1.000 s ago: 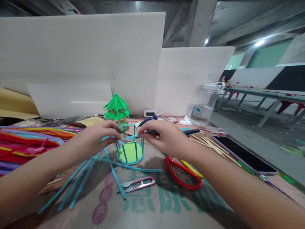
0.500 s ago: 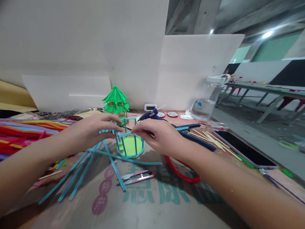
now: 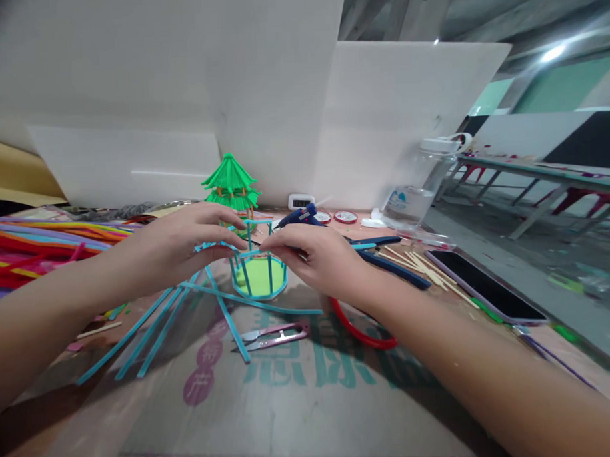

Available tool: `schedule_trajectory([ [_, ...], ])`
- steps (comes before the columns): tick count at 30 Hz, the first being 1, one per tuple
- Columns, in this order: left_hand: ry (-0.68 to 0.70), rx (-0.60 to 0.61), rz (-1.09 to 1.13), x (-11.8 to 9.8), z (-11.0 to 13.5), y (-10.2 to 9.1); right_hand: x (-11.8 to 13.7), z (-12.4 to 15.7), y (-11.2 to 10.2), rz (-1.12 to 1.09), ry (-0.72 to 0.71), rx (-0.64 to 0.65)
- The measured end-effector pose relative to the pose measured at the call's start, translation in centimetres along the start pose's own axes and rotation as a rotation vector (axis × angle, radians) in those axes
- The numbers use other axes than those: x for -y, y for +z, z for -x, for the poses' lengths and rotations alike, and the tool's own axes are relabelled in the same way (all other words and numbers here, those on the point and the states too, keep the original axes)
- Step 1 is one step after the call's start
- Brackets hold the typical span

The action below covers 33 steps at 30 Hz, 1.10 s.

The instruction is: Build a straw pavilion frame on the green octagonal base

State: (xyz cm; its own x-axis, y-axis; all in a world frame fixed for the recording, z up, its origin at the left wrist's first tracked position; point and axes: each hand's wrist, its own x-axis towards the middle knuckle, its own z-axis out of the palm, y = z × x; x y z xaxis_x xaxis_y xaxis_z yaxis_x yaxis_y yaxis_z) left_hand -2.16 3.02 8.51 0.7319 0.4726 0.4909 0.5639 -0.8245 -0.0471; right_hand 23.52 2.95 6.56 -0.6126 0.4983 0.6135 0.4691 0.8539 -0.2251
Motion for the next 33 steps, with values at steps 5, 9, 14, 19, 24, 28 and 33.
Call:
schedule_trajectory([
  [5,-0.032,-0.024,0.014,-0.42,0.16,-0.39,0.16,0.07,0.07,-0.001,0.018,-0.006],
  [9,-0.004,-0.051,0.012,-0.56,0.29,-0.47,0.37,0.01,-0.04,0.016,0.022,-0.003],
  [14,0.037,-0.066,-0.013,-0.5,0.32,-0.26,0.33,-0.08,-0.14,0.01,0.025,0.03],
  [19,0.013,-0.044,-0.016,-0.74,0.33,-0.39,-0.03,0.03,-0.05,-0.002,0.022,0.052],
  [24,-0.004,-0.033,-0.012,-0.83,0.3,-0.54,-0.09,0.11,-0.03,0.015,0.007,0.042],
  [28,-0.003,-0.034,-0.013,-0.52,0.28,-0.6,-0.23,0.17,0.02,0.022,-0.015,0.025],
  [33,0.025,-0.049,-0.022,-0.13,0.42,-0.59,-0.47,0.2,0.15,0.024,-0.039,0.003],
])
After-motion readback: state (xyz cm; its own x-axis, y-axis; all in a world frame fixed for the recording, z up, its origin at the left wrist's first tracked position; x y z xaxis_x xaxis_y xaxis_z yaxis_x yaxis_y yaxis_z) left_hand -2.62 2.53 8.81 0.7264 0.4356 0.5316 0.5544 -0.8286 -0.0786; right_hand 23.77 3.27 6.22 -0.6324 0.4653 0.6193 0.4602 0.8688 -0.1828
